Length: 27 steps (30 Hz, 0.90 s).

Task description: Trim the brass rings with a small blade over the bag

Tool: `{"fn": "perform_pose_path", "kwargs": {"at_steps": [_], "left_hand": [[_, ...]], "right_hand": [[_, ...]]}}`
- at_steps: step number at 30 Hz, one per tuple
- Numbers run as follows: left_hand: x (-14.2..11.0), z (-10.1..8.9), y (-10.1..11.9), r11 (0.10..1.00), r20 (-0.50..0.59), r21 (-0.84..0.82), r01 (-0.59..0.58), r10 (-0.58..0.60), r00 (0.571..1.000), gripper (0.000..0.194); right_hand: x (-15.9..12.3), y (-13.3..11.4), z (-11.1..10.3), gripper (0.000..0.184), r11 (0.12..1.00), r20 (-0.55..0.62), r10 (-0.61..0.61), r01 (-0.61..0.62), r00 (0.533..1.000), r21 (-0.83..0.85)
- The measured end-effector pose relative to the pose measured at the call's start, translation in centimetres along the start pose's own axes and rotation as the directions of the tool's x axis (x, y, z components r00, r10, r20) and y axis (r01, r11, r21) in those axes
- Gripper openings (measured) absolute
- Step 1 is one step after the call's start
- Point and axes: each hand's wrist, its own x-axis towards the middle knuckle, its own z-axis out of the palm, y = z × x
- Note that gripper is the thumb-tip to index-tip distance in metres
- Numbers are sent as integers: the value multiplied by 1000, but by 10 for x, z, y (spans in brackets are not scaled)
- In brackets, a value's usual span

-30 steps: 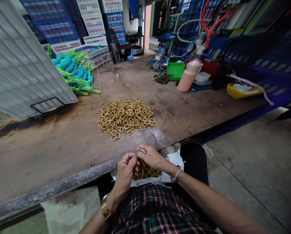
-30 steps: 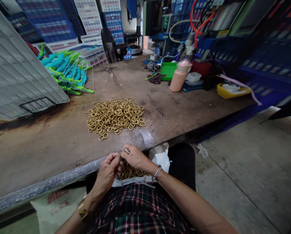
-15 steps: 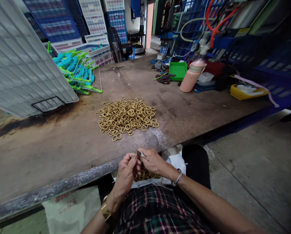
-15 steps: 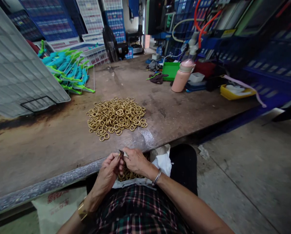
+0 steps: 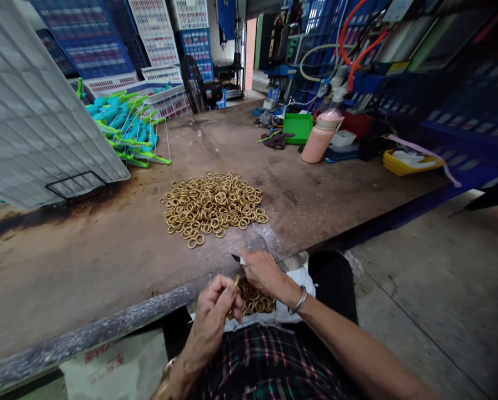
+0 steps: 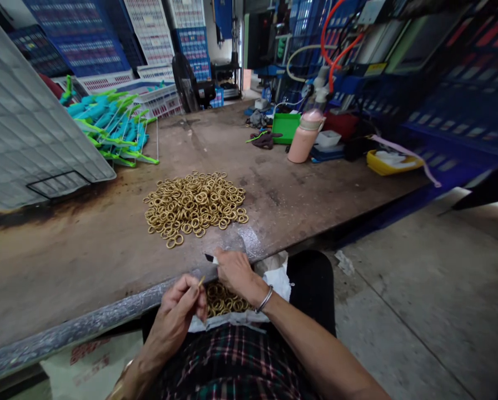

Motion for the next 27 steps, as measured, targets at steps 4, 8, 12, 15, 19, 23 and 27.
{"fn": "perform_pose_path", "kwargs": {"at_steps": [4, 8, 12, 15, 19, 23, 27], "left_hand": [[2, -1, 8, 964, -27, -261, 58, -68, 997, 21], [13, -21, 4, 906, -151, -411, 106, -182, 972, 22], [16, -43, -1, 858, -193, -509, 70, -193, 962, 16], [18, -56, 2, 836, -230, -546, 47, -203, 952, 23], [26, -69, 11, 817, -330, -577, 10, -245, 912, 10], [36, -74, 21, 808, -448, -589, -36, -289, 846, 13], [44, -77, 31, 818, -487, -571, -71, -267, 832, 14]], "right_hand": [[17, 22, -11, 23, 995, -241, 94, -83, 966, 55], [44, 59, -22, 23, 965, -465, 259, -244, 846, 94], [70, 82, -32, 28, 926, -422, 352, -377, 835, 26], [79, 79, -32, 30, 932, -374, 328, -362, 867, -24], [82, 59, -25, 28, 952, -368, 256, -299, 894, -64], [83, 37, -13, 28, 973, -340, 170, -213, 925, -91], [83, 22, -6, 30, 989, -288, 70, -105, 955, -108]]}}
